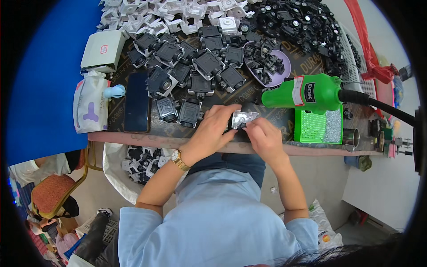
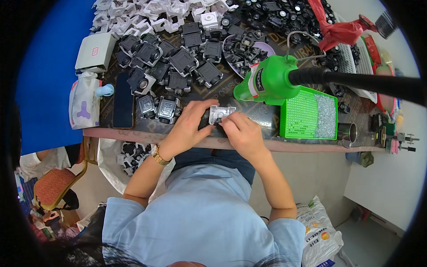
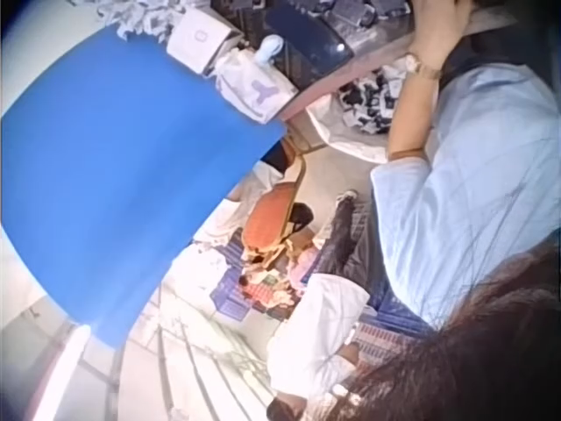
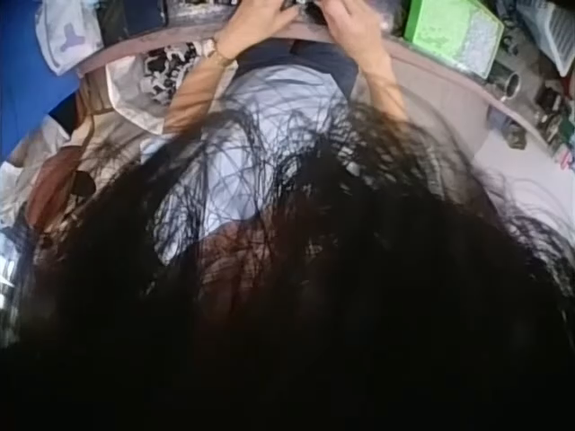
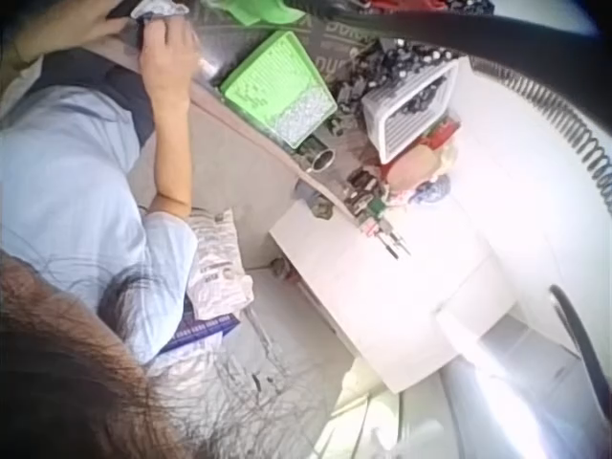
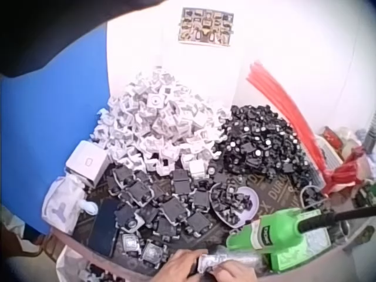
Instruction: The person assembles electronic cooling fans into plastic housings by hand, securing them with screws using an electric screwdriver.
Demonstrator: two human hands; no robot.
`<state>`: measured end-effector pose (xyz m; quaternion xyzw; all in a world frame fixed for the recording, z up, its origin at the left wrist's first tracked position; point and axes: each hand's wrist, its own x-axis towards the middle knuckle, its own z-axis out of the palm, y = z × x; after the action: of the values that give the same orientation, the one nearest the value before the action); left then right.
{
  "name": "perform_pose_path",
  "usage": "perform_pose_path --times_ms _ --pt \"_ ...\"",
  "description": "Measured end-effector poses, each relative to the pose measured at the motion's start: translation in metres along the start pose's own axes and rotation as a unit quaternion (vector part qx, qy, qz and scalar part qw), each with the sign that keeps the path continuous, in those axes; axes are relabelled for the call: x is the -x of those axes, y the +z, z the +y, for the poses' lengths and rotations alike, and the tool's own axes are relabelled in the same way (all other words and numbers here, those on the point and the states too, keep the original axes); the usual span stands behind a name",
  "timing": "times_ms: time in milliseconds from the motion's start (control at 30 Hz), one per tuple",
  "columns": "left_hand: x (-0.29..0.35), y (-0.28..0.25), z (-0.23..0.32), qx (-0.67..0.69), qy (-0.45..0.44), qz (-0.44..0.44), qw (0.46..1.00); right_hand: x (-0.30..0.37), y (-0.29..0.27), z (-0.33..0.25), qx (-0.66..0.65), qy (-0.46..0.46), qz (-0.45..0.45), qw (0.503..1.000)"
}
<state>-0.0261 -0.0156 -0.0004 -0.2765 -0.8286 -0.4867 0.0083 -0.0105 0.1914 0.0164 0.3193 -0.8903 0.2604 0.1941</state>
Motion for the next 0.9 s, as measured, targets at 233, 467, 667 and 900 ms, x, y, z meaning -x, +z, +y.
perform_pose_path --times_ms 233,467,667,900 --pt "0.002 -0.001 0.001 0.0 -0.008 -0.018 1.0 0.002 -0.002 0.001 0.013 -0.001 0.026 1.0" --pt "0.001 -0.001 0.001 0.001 0.011 -0.017 1.0 -0.001 -0.015 0.001 0.086 -0.08 -0.073 0.99" --pt "0.005 -0.001 -0.003 -0.014 -0.009 -0.044 0.999 0.001 -0.034 0.024 -0.017 -0.027 -0.023 0.999" --pt "0.008 0.017 0.029 -0.039 -0.009 0.035 0.999 -0.066 -0.036 0.119 0.169 0.072 0.048 0.982"
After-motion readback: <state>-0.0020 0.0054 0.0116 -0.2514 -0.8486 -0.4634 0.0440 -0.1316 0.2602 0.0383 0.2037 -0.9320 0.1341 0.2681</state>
